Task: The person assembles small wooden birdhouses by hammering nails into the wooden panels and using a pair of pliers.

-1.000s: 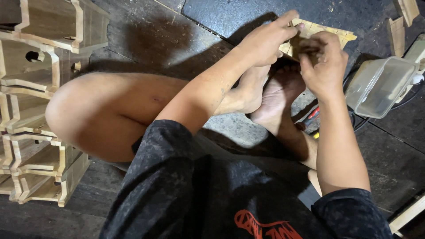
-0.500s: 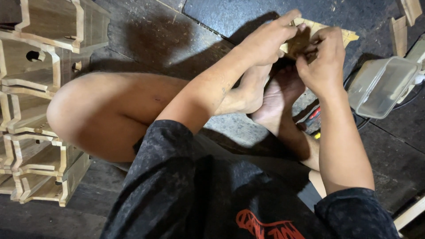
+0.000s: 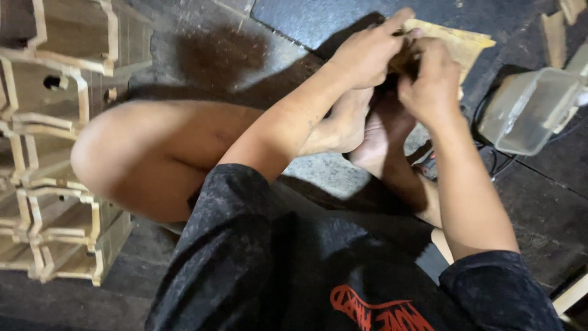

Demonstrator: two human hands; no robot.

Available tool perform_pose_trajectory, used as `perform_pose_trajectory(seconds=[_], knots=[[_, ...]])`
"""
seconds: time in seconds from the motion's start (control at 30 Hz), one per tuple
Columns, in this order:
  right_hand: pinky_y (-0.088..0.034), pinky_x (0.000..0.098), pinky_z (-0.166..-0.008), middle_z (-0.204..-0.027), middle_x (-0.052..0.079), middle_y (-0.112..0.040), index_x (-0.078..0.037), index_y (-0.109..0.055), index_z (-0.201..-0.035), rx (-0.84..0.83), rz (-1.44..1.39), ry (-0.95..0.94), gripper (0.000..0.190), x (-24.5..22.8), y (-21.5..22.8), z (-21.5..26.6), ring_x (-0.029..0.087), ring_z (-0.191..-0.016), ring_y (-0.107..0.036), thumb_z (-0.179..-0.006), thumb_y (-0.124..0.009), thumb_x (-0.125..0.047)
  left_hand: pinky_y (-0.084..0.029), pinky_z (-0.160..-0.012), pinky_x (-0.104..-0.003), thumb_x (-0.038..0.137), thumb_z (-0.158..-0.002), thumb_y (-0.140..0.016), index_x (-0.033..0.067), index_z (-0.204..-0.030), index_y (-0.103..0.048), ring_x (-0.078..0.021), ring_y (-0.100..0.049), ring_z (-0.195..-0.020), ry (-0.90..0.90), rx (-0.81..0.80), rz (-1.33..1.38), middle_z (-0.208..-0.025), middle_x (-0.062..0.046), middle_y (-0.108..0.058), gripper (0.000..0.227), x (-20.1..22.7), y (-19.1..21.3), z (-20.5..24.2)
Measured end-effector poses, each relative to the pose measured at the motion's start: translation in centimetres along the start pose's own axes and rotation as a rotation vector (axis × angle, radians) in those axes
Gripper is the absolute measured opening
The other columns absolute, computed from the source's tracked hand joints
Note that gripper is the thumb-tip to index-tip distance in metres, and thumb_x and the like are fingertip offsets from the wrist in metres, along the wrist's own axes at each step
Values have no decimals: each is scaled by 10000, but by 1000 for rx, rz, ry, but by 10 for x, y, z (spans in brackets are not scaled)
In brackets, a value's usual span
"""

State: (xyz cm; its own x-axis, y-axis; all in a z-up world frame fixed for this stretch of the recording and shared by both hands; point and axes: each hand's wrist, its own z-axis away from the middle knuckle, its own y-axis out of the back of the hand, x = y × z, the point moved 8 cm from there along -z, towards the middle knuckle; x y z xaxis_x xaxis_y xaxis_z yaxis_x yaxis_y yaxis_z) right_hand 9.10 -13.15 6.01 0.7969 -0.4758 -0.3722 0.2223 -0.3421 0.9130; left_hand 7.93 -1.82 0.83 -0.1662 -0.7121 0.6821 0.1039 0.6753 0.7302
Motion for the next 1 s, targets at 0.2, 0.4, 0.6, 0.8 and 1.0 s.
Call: perform_pose_trajectory(seconds=[0.2, 0.4, 0.6, 0.8, 1.0], knots=[[-457, 526, -1047, -1305, 256, -621, 66, -615, -1338, 102, -10, -302, 557, -19, 42, 31, 434, -1269, -532, -884, -894, -95, -574, -689, -506, 101, -924, -806, 236, -1610, -468, -407, -661, -1108, 32, -82, -9, -1668, -71, -219, 776, -7, -5, 9], [-528, 509, -807, -1081, 234, -756, 5, -653, -1183, 140, 128, -1074, 746, 96, 18, 257, 429, -950, -714, -806, -955, -564, -508, -533, -349, -7, -938, -719, 231, -1636, -433, -223, -636, -725, 106, -170, 43, -1701, -65, -189, 791, 8, 13, 15], [-529, 298, -423, -692, 62, -535, -92, -557, -871, 330, -913, -1542, 91, 120, -29, 285, 99, -368, -360, -837, -640, -76, -485, -492, -248, -109, -862, -693, 220, -1608, -466, -104, -533, -568, 135, -171, 51, -1690, -85, -252, 847, 24, 40, 21], [-481, 342, -363, -1032, 181, -479, -148, -152, -1550, 256, -696, -798, 781, -9, 92, 160, 221, -410, -489, -1013, -717, -98, -541, -560, -293, -127, -828, -745, 220, -1632, -434, -198, -699, -908, 72, -124, -15, -1707, -126, -238, 929, 6, 11, 8], [-513, 510, -695, -962, 189, -663, -33, -613, -1448, -20, 80, -395, 423, -38, 75, 94, 368, -784, -651, -1072, -669, -218, -513, -519, -408, -231, -749, -670, 180, -1613, -466, -322, -672, -882, 88, -151, 11, -1682, -119, -198, 979, 5, 11, 8]])
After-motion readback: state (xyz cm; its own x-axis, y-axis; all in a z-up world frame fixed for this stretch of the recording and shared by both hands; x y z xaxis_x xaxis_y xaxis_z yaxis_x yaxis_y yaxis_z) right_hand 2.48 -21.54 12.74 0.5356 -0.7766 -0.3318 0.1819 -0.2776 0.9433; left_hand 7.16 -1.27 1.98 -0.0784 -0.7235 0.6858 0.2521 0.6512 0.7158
